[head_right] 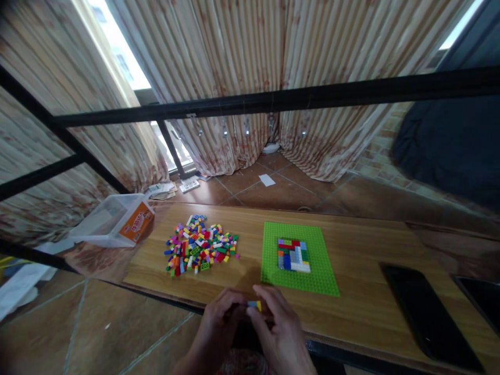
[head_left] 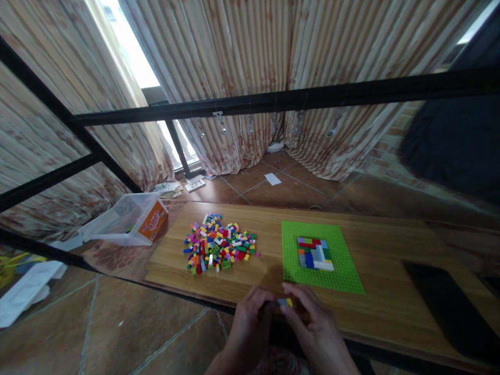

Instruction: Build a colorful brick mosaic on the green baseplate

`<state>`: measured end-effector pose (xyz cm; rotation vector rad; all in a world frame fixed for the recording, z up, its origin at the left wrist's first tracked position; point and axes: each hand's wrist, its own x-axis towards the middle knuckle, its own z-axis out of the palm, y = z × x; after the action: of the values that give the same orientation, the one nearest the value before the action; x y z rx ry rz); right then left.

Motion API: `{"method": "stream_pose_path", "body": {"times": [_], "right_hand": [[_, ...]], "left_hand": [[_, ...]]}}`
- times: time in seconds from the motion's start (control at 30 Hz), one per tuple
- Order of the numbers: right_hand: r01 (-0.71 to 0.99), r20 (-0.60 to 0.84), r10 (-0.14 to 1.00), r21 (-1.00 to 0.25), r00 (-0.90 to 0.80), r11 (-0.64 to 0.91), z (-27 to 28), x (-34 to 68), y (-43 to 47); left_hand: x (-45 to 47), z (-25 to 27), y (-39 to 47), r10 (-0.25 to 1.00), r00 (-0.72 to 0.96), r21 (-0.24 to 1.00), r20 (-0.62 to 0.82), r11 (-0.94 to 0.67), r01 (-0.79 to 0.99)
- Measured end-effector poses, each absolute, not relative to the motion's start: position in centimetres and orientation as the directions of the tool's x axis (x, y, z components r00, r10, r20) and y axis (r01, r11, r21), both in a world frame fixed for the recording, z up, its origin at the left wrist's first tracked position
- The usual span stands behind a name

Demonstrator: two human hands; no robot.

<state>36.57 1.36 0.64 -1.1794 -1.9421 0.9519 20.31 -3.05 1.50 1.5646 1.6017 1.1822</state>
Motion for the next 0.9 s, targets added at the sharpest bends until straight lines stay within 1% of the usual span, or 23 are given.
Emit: {"method": "stream_pose_path", "body": {"times": [0.07,0.13,0.2,0.27,0.4,0.47,0.6,0.7,0.8,0.9], "right_hand": [[0.354,0.121,0.921,-0.898,-0.371,0.261,0.4,35.3,0.6],[0.299,0.101,0.932,-0.930,-0.347,0.212,-0.1,34.9,0.3],[0.269,0.091,0.935,-0.944,-0.343,0.190,-0.6,35.0,0.1],[0.266,0.084,0.934,-0.946,-0.347,0.184,-1.0,35.1,-0.1],[0.306,0.079,0.951,-0.936,-0.298,0.174,-1.3,34.9,0.0],[0.346,0.086,0.955,-0.920,-0.284,0.185,-1.2,34.6,0.5],[0.430,0.092,0.947,-0.874,-0.308,0.225,-0.8,33.2,2.7],[0.445,0.070,0.944,-0.869,-0.321,0.216,-0.9,31.1,4.9],[0.362,0.047,0.932,-0.913,-0.360,0.186,-1.6,28.8,6.5],[0.157,0.031,0.929,-0.983,-0.369,0.095,-2.5,27.4,7.1]], "left_hand": [[20.4,1.7,-3.0,0.979,-0.094,0.889,0.179,-0.120,0.443],[20.0,1.6,-3.0,0.978,-0.106,0.879,0.179,-0.111,0.464],[19.7,1.1,-3.1,0.977,-0.152,0.883,0.151,-0.064,0.464],[19.6,0.2,-3.3,0.974,-0.211,0.908,0.084,0.012,0.419],[19.5,-1.5,-3.4,0.929,-0.358,0.959,-0.092,0.180,0.221],[18.8,-1.7,-3.2,0.891,-0.421,0.968,-0.171,0.232,0.098],[16.8,-1.0,-3.1,0.817,-0.498,0.955,-0.290,0.280,-0.098],[15.6,-0.2,-3.2,0.785,-0.520,0.941,-0.337,0.271,-0.201],[15.1,0.1,-3.3,0.775,-0.534,0.938,-0.337,0.226,-0.264],[14.8,-0.1,-3.3,0.781,-0.539,0.942,-0.316,0.193,-0.273]]}}
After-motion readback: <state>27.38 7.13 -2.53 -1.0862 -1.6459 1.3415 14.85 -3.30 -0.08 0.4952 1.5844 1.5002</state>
